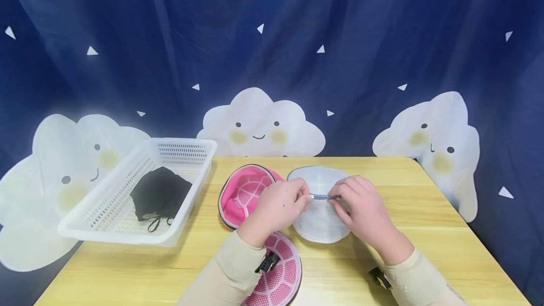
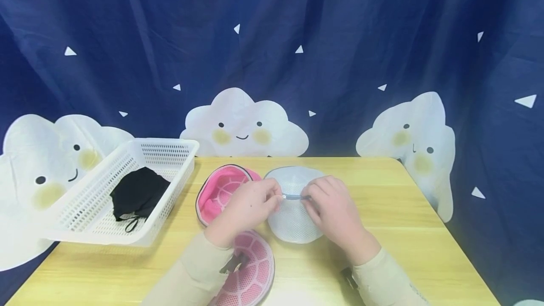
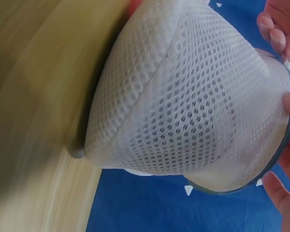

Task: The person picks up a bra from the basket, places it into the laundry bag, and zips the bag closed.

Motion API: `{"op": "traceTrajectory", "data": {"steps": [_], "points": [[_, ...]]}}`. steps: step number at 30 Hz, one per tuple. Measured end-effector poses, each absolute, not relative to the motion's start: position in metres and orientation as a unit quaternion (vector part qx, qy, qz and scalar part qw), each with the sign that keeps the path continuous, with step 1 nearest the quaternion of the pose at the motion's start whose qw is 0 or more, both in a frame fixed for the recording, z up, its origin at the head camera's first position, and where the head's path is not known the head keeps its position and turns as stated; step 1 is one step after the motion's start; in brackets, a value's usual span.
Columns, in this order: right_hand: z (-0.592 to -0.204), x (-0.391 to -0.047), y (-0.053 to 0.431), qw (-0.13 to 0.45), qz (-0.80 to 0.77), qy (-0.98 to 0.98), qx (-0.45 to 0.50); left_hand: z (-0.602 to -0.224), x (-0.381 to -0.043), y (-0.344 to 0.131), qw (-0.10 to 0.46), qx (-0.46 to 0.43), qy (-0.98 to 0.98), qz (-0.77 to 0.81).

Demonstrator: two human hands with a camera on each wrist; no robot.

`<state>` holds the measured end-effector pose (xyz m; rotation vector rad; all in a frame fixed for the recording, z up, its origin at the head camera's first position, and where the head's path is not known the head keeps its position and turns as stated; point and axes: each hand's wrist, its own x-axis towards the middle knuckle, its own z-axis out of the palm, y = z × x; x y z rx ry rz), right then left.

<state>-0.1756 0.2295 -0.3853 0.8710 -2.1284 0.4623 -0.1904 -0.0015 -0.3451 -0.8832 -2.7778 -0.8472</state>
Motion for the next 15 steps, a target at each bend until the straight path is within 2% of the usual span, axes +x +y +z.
{"op": "traceTrajectory", "data": {"steps": [15], "points": [[-0.3858, -0.1727, 0.219, 0.416, 0.194, -0.806, 0.375, -0.3462, -0.1838, 0.0064, 0.033, -0.309, -0.906, -0.287]]}}
